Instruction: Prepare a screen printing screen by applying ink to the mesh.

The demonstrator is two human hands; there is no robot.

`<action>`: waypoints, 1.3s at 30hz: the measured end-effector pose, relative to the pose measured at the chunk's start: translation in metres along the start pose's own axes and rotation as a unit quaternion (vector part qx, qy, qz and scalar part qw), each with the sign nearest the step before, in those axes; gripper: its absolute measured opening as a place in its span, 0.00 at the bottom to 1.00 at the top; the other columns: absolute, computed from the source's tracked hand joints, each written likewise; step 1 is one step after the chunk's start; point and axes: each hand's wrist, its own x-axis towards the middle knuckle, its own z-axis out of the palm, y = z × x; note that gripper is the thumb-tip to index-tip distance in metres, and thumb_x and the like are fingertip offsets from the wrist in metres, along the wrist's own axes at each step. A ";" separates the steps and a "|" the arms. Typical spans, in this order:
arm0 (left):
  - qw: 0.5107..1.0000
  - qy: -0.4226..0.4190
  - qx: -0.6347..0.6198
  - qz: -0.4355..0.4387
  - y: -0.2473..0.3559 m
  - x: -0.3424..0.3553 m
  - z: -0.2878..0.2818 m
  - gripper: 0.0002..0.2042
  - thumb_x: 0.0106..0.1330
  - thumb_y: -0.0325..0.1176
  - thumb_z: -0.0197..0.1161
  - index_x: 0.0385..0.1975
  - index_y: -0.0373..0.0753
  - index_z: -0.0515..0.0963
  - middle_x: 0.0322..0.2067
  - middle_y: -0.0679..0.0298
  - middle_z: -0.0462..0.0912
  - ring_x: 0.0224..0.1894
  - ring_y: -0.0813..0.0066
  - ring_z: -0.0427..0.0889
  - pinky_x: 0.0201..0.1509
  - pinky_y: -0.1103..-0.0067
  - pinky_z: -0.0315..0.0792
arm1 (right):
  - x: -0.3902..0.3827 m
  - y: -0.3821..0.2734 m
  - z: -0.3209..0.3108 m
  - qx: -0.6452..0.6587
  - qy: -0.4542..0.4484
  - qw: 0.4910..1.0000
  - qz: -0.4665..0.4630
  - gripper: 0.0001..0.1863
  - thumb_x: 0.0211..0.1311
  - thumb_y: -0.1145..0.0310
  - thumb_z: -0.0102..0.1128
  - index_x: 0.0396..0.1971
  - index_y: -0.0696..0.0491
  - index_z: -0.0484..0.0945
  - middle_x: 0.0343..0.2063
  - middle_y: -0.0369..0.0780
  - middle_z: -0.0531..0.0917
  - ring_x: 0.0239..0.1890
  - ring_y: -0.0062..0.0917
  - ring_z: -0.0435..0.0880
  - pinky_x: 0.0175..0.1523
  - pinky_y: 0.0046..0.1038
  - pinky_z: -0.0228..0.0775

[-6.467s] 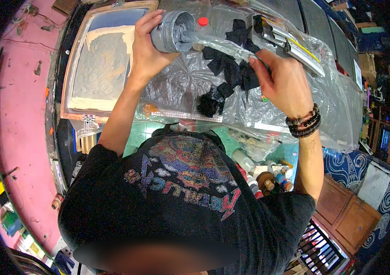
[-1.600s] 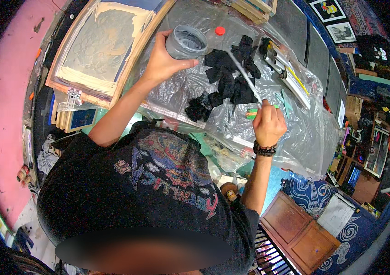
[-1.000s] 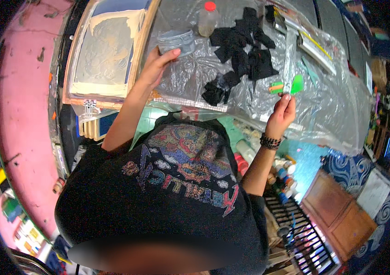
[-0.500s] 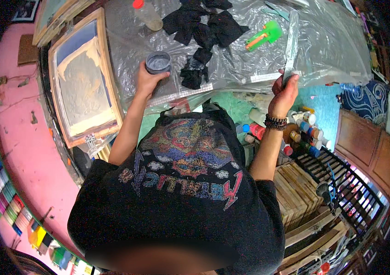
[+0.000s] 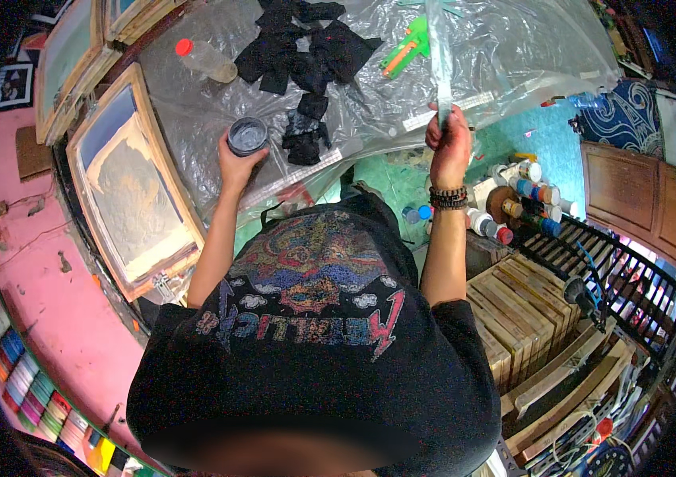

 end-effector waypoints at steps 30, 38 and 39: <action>0.990 0.077 0.115 -0.039 -0.036 -0.055 -0.067 0.41 0.48 0.30 0.76 0.64 0.34 0.63 0.45 0.59 0.74 0.32 0.74 0.73 0.39 0.74 0.74 | 0.008 0.032 0.060 0.024 -0.080 0.993 0.085 0.20 0.72 0.65 0.45 0.55 0.63 0.72 0.25 0.32 0.69 0.26 0.14 0.64 0.30 0.17 0.53; 0.994 0.064 -0.084 0.030 0.079 -0.045 -0.039 0.12 0.62 0.33 0.71 0.40 0.33 0.81 0.31 0.60 0.82 0.35 0.73 0.82 0.40 0.76 0.75 | 0.004 0.039 0.098 -0.163 -0.190 0.962 0.104 0.17 0.78 0.63 0.48 0.60 0.54 0.72 0.33 0.33 0.83 0.22 0.08 0.65 0.26 0.13 0.55; 0.997 0.015 -0.060 0.053 0.093 -0.040 -0.034 0.11 0.66 0.34 0.68 0.40 0.33 0.83 0.33 0.62 0.83 0.37 0.74 0.82 0.42 0.78 0.75 | 0.000 0.045 0.108 -0.170 -0.204 0.959 0.095 0.17 0.78 0.64 0.48 0.59 0.54 0.70 0.34 0.35 0.85 0.21 0.07 0.65 0.25 0.13 0.56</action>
